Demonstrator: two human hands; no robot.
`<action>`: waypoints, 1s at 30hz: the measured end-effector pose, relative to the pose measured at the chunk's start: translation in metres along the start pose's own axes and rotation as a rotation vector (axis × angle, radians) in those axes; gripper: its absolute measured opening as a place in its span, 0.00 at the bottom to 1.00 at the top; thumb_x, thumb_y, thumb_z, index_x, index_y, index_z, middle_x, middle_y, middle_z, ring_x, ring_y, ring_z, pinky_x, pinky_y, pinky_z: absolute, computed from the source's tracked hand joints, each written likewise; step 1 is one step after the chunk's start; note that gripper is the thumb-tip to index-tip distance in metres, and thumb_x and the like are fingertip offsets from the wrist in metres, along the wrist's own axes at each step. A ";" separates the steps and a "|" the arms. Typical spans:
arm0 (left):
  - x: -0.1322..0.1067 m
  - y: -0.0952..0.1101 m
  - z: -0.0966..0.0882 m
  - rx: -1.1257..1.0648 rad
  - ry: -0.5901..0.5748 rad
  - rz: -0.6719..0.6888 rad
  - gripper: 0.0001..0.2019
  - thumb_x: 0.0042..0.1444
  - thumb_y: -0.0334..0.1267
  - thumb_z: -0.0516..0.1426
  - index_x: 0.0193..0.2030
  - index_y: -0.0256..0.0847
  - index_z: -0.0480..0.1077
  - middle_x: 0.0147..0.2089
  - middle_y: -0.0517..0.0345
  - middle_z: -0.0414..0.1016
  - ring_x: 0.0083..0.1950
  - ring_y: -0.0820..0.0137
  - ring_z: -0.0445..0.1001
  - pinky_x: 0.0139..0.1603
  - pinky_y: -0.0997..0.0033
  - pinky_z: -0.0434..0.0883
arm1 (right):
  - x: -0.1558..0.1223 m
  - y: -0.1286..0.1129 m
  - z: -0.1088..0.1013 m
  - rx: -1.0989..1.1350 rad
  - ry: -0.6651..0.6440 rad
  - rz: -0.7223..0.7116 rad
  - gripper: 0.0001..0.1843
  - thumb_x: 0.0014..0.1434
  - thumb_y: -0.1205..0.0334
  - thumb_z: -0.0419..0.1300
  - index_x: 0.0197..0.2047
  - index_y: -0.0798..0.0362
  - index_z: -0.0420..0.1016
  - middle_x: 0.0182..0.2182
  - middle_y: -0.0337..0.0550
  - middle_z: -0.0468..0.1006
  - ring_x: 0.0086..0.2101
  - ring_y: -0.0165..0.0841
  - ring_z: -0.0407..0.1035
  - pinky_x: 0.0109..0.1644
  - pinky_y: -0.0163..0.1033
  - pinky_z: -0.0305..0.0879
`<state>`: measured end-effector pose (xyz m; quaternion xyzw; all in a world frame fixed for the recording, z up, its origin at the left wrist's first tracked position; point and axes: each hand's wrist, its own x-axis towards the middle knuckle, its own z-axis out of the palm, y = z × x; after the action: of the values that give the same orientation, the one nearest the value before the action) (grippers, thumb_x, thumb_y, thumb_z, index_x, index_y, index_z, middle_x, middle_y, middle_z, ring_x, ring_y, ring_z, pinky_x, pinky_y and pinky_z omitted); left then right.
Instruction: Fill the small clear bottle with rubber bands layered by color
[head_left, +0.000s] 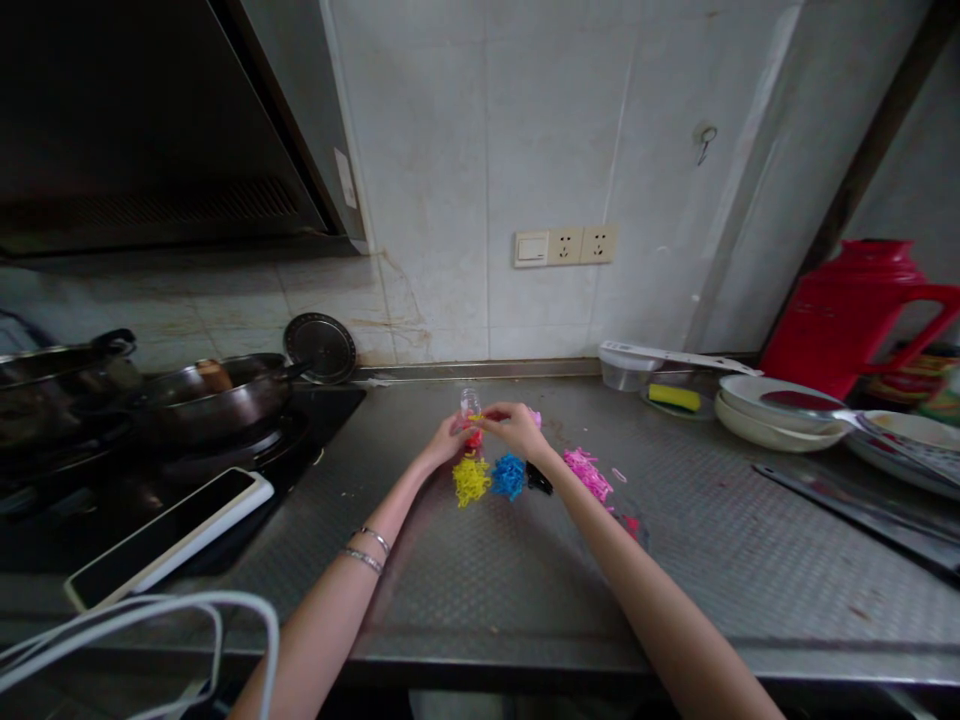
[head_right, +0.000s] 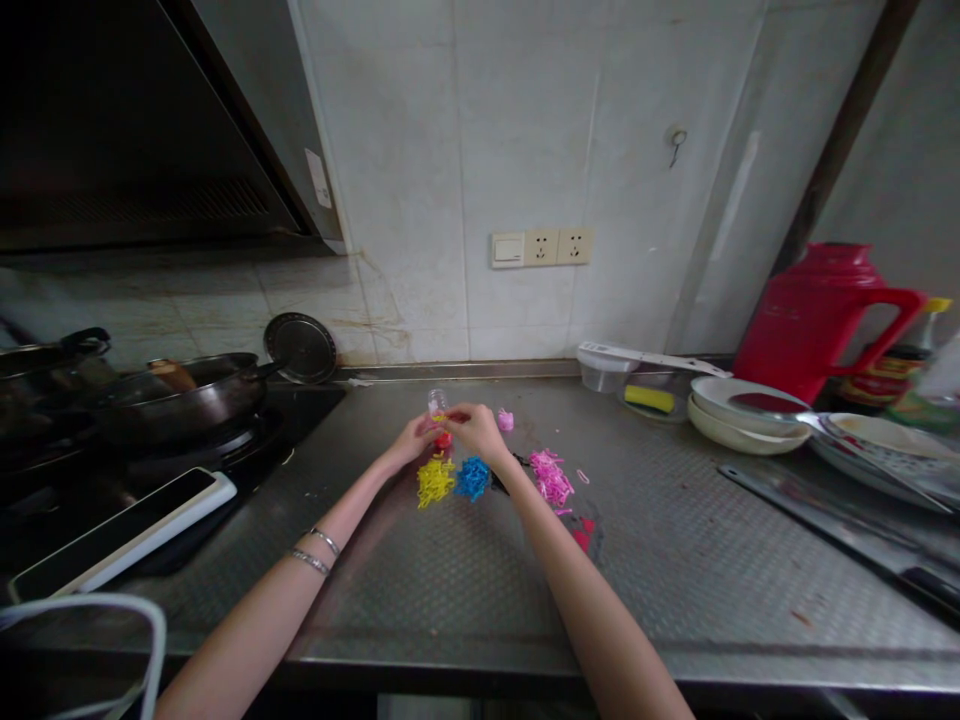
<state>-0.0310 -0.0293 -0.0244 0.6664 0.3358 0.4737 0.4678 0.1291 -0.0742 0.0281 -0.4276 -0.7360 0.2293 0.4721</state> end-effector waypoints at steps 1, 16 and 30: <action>-0.001 0.000 0.000 0.025 0.007 0.008 0.20 0.44 0.39 0.59 0.44 0.33 0.66 0.40 0.50 0.73 0.40 0.67 0.71 0.46 0.65 0.65 | 0.006 0.000 -0.003 -0.011 0.022 0.002 0.11 0.47 0.59 0.59 0.32 0.57 0.76 0.27 0.44 0.77 0.29 0.31 0.69 0.34 0.33 0.63; 0.007 -0.013 -0.004 0.125 0.060 0.057 0.14 0.44 0.32 0.57 0.40 0.34 0.66 0.40 0.52 0.72 0.42 0.69 0.70 0.51 0.63 0.62 | 0.088 -0.025 -0.021 -0.418 -0.364 -0.035 0.08 0.45 0.70 0.60 0.31 0.61 0.77 0.24 0.44 0.77 0.23 0.27 0.69 0.26 0.27 0.62; 0.005 -0.012 -0.003 0.058 0.103 0.028 0.15 0.43 0.30 0.60 0.40 0.33 0.67 0.40 0.50 0.72 0.43 0.68 0.70 0.52 0.61 0.62 | 0.101 -0.056 -0.022 -0.582 -0.537 0.102 0.13 0.43 0.74 0.60 0.36 0.60 0.77 0.27 0.46 0.78 0.20 0.26 0.68 0.22 0.28 0.64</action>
<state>-0.0323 -0.0196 -0.0332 0.6590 0.3637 0.5039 0.4237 0.1066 -0.0201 0.1296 -0.5043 -0.8453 0.1379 0.1099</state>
